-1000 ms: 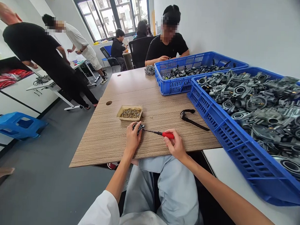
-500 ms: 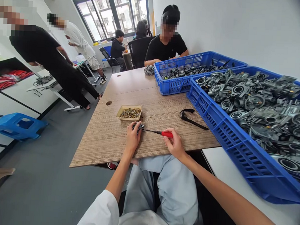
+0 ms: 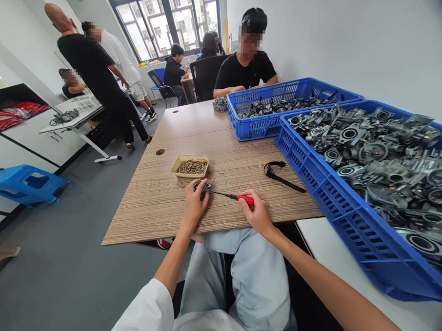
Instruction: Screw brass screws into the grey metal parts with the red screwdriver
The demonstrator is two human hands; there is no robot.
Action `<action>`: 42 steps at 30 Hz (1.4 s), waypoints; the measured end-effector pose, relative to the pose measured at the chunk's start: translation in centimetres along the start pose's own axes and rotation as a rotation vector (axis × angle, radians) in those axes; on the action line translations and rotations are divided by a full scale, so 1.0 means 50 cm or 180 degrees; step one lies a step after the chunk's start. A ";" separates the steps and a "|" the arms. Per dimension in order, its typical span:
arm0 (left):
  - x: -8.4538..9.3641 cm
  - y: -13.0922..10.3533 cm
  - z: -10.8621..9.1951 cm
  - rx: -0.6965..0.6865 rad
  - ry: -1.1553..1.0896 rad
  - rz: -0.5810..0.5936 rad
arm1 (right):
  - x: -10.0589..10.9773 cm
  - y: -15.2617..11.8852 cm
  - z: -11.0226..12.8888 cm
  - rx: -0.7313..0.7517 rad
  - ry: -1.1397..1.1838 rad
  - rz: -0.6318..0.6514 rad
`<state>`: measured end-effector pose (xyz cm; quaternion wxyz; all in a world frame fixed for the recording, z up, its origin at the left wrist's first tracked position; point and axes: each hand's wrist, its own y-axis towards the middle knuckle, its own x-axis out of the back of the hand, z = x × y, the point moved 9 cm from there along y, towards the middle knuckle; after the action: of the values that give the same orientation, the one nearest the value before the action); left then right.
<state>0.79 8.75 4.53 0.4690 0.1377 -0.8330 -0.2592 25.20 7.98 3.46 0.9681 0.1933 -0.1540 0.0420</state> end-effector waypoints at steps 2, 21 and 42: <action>0.002 0.000 -0.002 -0.0010 -0.0007 -0.0027 | -0.002 0.003 -0.011 -0.0151 0.0040 0.0016; 0.008 -0.002 0.005 0.0100 -0.0015 -0.0159 | -0.017 0.001 -0.001 -0.0103 0.0064 0.0288; 0.009 -0.002 0.008 0.0135 -0.0017 -0.0166 | -0.018 0.002 0.004 -0.0014 0.0193 0.0292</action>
<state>0.21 8.57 4.64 0.4568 0.1687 -0.8357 -0.2540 24.29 8.00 3.39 0.9698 0.1825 -0.1334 0.0918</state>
